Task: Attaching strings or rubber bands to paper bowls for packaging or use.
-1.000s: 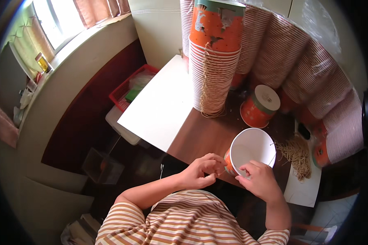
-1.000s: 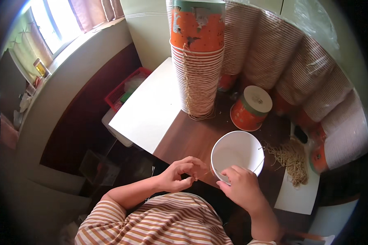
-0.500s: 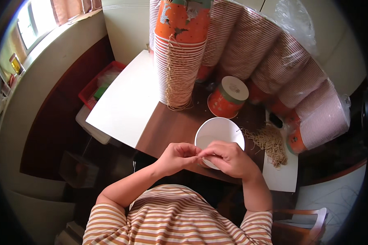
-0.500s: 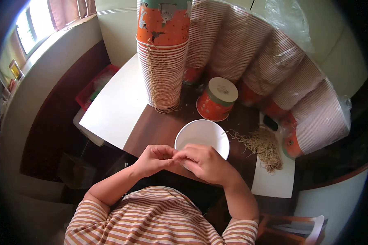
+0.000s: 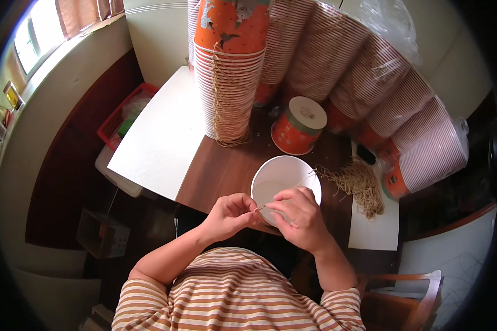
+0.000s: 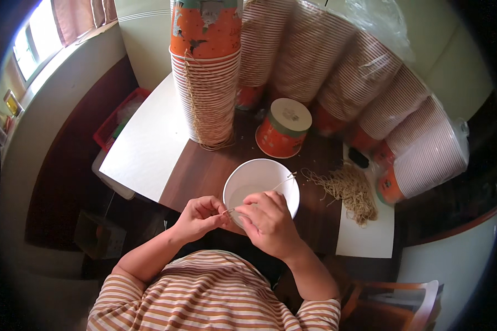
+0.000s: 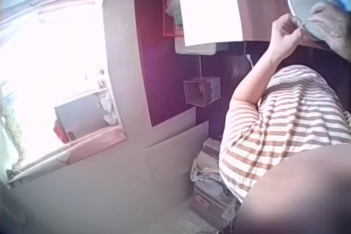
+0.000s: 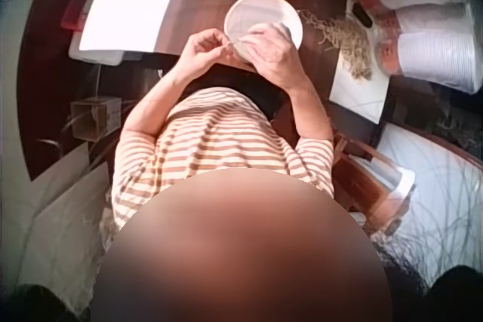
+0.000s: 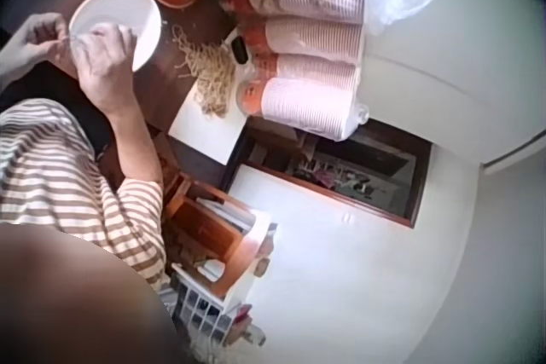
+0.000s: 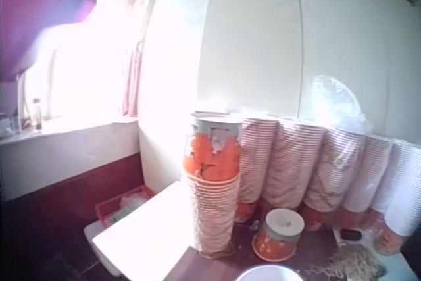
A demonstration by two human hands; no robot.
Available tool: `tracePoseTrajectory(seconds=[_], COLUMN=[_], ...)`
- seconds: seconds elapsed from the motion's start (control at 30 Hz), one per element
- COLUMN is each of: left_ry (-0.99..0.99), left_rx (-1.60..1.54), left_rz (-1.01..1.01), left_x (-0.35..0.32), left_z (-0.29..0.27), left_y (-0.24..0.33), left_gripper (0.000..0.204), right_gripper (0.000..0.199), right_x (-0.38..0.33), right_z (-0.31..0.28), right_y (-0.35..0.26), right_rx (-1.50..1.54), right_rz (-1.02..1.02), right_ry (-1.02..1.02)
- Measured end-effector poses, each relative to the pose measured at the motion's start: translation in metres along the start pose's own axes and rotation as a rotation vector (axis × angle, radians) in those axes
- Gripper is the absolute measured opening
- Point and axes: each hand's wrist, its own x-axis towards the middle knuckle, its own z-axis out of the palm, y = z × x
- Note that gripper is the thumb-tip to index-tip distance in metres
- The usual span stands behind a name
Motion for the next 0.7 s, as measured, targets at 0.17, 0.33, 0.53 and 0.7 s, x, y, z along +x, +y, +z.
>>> tracePoseTrajectory(seconds=[0.17,0.33,0.53,0.7], left_ry=[-0.026,-0.017,0.188,0.282], left_rx=[-0.011,0.01,0.202,0.635], left_rz=[-0.007,-0.002,0.068,0.142], left_x=[0.001,0.0,-0.007,-0.019], left_z=[0.002,0.002,0.008,0.017], left_y=[0.001,0.003,0.004,0.006], left_gripper=[0.007,0.007,0.006,0.008], right_gripper=[0.025,0.021,0.019,0.019], right_x=[0.002,0.005,-0.006,-0.028], right_z=[0.01,0.015,0.011,0.026], right_y=[-0.001,0.001,-0.018,-0.041], right_rx=[-0.043,-0.108,-0.207,-0.136], right_rz=[-0.034,-0.095,0.021,0.157], right_ry=[0.013,0.008,0.067,0.122])
